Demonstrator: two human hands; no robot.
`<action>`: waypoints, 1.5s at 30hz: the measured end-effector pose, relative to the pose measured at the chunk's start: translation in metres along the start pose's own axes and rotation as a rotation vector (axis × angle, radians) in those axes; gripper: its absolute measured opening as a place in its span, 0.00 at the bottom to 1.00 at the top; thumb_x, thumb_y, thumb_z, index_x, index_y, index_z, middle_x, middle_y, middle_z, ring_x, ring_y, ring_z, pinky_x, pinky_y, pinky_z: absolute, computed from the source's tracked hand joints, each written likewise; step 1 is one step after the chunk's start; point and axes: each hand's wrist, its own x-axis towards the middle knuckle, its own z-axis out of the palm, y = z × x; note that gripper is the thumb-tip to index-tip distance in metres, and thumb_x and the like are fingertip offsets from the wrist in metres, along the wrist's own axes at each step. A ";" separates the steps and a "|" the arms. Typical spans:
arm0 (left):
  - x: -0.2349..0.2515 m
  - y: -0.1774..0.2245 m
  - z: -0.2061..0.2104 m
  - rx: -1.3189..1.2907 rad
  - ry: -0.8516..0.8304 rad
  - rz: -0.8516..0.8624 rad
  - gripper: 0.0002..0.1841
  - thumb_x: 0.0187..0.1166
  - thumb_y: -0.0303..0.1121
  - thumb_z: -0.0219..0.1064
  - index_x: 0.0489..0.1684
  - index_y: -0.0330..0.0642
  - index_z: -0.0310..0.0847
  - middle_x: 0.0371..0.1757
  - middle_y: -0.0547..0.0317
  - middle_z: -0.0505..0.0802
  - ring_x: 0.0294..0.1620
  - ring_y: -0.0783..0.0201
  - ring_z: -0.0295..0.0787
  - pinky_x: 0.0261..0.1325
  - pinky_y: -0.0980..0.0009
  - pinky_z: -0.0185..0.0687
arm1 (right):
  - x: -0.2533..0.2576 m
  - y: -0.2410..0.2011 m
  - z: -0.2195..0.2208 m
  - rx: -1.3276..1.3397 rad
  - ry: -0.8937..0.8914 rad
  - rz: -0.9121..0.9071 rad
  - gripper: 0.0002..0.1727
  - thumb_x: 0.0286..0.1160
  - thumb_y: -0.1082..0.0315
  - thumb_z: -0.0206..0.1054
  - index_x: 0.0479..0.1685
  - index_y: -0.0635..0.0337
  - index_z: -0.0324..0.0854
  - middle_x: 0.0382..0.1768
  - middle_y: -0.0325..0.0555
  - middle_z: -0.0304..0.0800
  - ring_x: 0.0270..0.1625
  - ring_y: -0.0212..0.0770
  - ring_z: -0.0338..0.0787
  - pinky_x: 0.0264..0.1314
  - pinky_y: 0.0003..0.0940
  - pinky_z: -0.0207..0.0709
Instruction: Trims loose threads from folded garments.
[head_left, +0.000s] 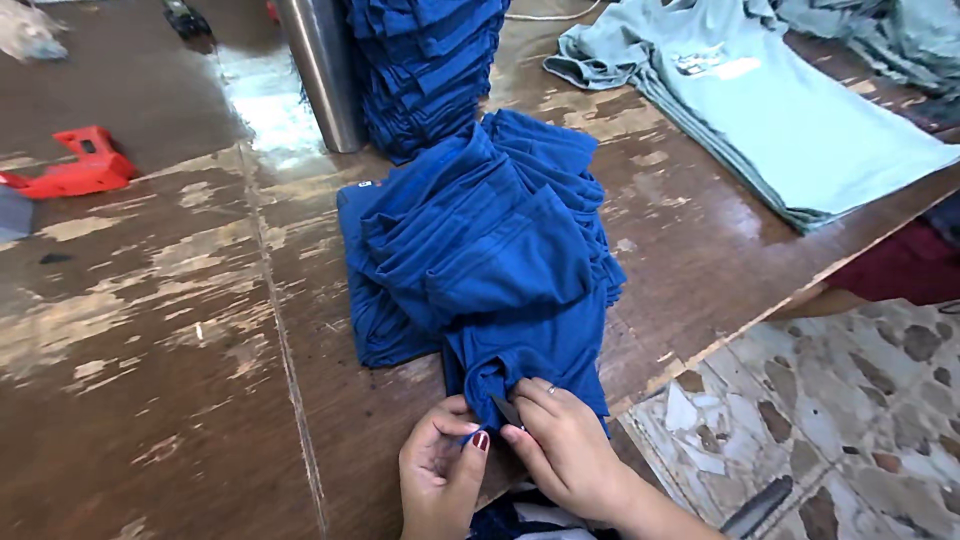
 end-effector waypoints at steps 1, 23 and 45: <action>0.000 -0.001 -0.002 -0.009 -0.005 -0.008 0.04 0.79 0.35 0.69 0.45 0.53 0.88 0.58 0.68 0.93 0.59 0.75 0.89 0.61 0.78 0.85 | 0.000 0.001 -0.002 0.022 -0.001 0.001 0.31 0.93 0.47 0.39 0.28 0.55 0.77 0.32 0.45 0.82 0.37 0.41 0.84 0.34 0.34 0.76; 0.003 0.000 0.007 0.021 0.144 -0.059 0.10 0.69 0.21 0.75 0.34 0.49 0.83 0.45 0.65 0.96 0.45 0.75 0.93 0.47 0.79 0.90 | 0.025 0.022 -0.004 -0.017 0.135 0.055 0.23 0.82 0.48 0.64 0.32 0.63 0.80 0.38 0.52 0.82 0.33 0.40 0.82 0.31 0.31 0.77; 0.009 0.026 -0.027 0.676 -0.201 0.169 0.05 0.74 0.26 0.68 0.29 0.39 0.78 0.38 0.60 0.91 0.49 0.77 0.90 0.55 0.84 0.85 | -0.005 0.027 -0.015 -0.244 -0.152 -0.102 0.34 0.88 0.35 0.42 0.30 0.52 0.80 0.32 0.44 0.82 0.38 0.49 0.83 0.36 0.43 0.75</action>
